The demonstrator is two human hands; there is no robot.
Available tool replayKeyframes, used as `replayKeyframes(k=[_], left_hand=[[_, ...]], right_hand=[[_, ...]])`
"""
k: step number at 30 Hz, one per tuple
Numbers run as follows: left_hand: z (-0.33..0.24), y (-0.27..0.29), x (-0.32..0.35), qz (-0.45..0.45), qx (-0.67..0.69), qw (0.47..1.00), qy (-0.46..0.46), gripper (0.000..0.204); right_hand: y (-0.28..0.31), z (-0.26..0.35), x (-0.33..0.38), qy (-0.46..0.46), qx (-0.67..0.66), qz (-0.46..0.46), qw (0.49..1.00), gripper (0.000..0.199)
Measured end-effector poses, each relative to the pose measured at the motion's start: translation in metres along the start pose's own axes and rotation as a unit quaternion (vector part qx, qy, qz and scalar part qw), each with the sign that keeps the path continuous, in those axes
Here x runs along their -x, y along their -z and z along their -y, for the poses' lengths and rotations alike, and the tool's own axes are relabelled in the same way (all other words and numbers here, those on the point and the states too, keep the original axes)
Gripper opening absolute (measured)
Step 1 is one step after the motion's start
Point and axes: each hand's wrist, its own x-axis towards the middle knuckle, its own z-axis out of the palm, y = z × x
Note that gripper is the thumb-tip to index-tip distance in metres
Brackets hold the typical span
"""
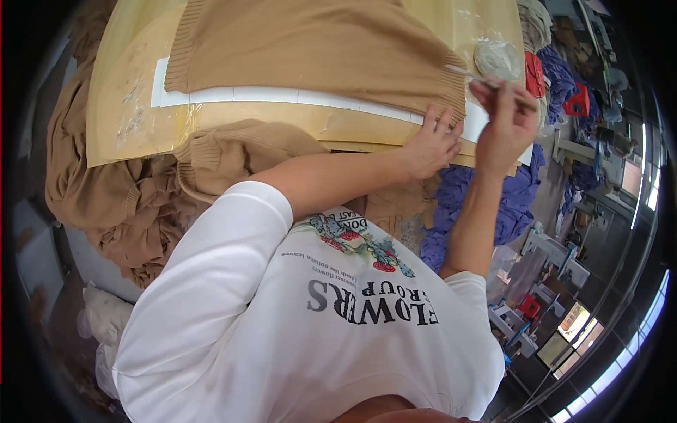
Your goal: The recorder is applying a substance from a bowl onto the edges of brown sweaters on a work table.
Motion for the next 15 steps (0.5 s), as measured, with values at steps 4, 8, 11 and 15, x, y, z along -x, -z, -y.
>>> replayKeyframes(k=[4,8,11,15], left_hand=[[-0.005,-0.007,0.0,0.017,0.184,0.983,0.011,0.048],[-0.004,-0.032,0.004,-0.002,0.529,0.847,0.056,0.048],[-0.006,-0.03,0.002,-0.012,0.68,0.73,0.069,0.049],[-0.012,-0.017,0.008,-0.006,0.17,0.985,0.041,0.05]], right_hand=[[-0.038,-0.005,0.052,-0.028,0.024,0.061,0.997,0.009],[-0.046,-0.021,0.06,-0.032,0.06,0.125,0.99,0.011],[-0.045,-0.032,0.058,-0.044,0.123,0.153,0.98,0.01],[-0.051,-0.024,0.057,-0.047,0.152,0.133,0.978,0.011]])
